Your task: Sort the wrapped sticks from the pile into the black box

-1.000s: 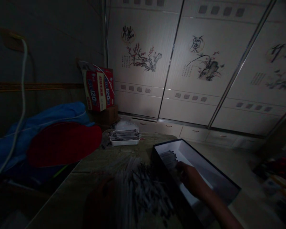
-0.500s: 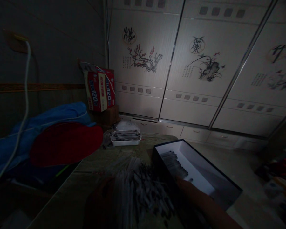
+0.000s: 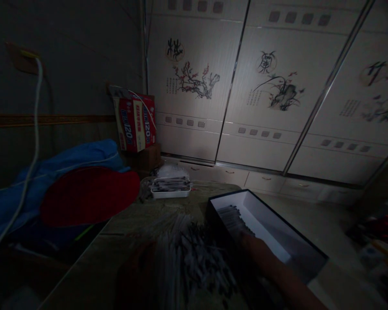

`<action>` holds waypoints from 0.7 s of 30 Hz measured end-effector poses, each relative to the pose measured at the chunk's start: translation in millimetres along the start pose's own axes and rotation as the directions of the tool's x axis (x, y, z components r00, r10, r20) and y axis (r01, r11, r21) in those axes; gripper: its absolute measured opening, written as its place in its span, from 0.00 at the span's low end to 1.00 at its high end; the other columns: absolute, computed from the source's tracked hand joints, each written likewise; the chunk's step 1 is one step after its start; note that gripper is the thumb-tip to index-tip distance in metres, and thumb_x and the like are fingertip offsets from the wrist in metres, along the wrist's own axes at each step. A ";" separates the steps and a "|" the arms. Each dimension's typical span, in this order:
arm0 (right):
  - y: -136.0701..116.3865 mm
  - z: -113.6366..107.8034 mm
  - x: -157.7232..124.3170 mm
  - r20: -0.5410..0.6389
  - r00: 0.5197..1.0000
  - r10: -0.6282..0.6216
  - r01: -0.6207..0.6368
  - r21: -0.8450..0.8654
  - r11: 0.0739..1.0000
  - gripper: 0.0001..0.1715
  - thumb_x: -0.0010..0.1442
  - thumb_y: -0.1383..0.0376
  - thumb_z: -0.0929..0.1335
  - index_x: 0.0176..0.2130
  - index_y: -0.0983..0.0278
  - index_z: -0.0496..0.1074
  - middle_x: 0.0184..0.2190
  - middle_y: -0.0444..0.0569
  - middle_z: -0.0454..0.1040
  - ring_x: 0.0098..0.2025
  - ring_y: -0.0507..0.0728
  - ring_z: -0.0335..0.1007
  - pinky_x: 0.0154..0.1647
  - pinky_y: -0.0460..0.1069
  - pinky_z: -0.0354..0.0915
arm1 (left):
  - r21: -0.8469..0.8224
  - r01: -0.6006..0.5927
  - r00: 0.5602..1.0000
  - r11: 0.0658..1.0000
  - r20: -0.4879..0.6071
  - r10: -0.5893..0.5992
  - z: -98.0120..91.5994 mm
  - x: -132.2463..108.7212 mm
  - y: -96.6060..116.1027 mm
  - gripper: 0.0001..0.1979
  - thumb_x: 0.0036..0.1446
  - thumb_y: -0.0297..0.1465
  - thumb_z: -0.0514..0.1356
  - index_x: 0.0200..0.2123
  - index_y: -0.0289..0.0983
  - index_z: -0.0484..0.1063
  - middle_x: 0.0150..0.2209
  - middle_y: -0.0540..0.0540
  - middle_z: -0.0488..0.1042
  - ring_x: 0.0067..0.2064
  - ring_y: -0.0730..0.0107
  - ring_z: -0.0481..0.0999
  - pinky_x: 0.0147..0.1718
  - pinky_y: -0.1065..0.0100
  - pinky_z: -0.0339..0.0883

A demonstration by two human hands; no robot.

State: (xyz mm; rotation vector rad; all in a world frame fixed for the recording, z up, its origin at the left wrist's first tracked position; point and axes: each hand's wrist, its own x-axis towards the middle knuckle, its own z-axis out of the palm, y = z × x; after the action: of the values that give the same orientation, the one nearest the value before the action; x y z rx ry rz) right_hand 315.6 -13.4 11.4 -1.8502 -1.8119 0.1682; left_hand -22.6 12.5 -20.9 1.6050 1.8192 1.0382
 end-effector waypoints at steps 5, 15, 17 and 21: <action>-22.5 -39.3 -0.3 -0.329 0.941 -0.080 0.065 -0.055 0.996 0.13 0.62 0.62 0.59 0.39 0.64 0.70 0.37 0.53 0.70 0.31 0.55 0.70 0.30 0.49 0.66 | -0.012 -0.101 0.992 0.995 -0.073 0.100 1.0 -4.2 2.1 0.16 0.56 0.39 0.51 0.39 0.39 0.75 0.40 0.47 0.80 0.42 0.65 0.78 0.40 0.70 0.70; -106.7 25.0 -57.4 -0.226 0.949 0.219 -0.038 0.607 0.794 0.17 0.57 0.51 0.66 0.36 0.62 0.71 0.26 0.45 0.74 0.27 0.53 0.70 0.25 0.44 0.65 | 0.307 -0.734 0.545 0.606 -0.265 0.795 30.5 -34.5 -6.9 0.16 0.61 0.37 0.49 0.40 0.39 0.75 0.39 0.42 0.79 0.46 0.59 0.75 0.49 0.57 0.65; -112.2 58.0 -62.9 -0.171 0.943 0.286 -0.108 0.656 0.747 0.21 0.54 0.47 0.67 0.34 0.62 0.72 0.23 0.45 0.73 0.24 0.54 0.68 0.24 0.45 0.64 | 0.349 -0.807 0.431 0.476 -0.203 0.879 37.6 -34.1 -6.9 0.16 0.63 0.33 0.47 0.43 0.39 0.74 0.38 0.45 0.79 0.44 0.66 0.75 0.47 0.64 0.66; -115.1 107.3 -69.2 -0.106 0.935 0.339 -0.131 0.785 0.606 0.25 0.52 0.43 0.66 0.32 0.63 0.70 0.22 0.45 0.71 0.22 0.53 0.66 0.21 0.45 0.62 | 0.395 -0.856 0.305 0.332 -0.133 0.943 46.5 -28.7 0.7 0.17 0.64 0.31 0.45 0.41 0.38 0.74 0.33 0.49 0.79 0.36 0.72 0.76 0.38 0.70 0.67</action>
State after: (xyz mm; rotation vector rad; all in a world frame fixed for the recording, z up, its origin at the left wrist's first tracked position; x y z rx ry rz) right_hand 158.9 -54.5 -46.3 -1.3690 -1.0331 0.6746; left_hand 19.4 -5.4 -50.9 2.9512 1.0586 1.6778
